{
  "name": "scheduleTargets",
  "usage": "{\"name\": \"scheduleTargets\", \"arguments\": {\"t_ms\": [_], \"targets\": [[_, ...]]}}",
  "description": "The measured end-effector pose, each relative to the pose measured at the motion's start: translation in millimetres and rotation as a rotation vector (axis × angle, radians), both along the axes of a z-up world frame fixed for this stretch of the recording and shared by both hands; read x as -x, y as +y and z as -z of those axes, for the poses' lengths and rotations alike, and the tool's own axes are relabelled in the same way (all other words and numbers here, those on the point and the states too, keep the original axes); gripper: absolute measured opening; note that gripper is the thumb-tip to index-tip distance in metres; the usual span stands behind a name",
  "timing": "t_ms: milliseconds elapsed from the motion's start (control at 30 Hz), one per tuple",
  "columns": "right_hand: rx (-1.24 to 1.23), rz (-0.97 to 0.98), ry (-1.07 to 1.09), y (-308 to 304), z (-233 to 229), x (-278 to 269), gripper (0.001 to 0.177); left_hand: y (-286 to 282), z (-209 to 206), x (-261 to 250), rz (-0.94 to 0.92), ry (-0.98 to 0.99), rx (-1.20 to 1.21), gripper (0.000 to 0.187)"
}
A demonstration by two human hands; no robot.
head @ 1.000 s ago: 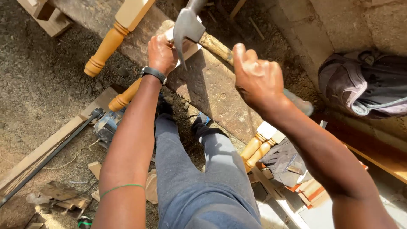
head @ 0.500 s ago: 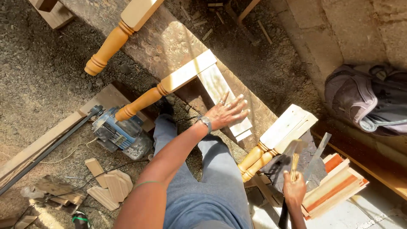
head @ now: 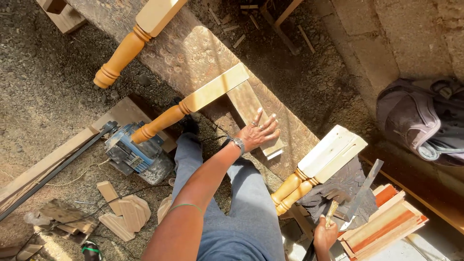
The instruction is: The person marks a piece of wood with a pencil and ruler, then uses a hammer and chisel to carve a notch. They then use a bow saw to cut the wood along the marked line. Finally, they use a chisel to refine the cut edge.
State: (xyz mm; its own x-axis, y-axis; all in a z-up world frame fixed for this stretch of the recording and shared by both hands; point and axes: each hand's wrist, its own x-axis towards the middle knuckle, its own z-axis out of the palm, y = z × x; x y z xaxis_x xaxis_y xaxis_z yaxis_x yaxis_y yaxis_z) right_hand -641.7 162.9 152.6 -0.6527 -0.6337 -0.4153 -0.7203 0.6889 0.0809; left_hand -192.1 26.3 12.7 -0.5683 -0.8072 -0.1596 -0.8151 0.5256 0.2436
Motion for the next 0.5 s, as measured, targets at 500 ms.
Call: {"name": "scheduleTargets", "arguments": {"t_ms": [500], "targets": [[0.197,-0.183,-0.201,-106.6,-29.5,-107.9,0.045,-37.3,-2.6,4.9,-0.221,0.031,0.025,0.068]]}}
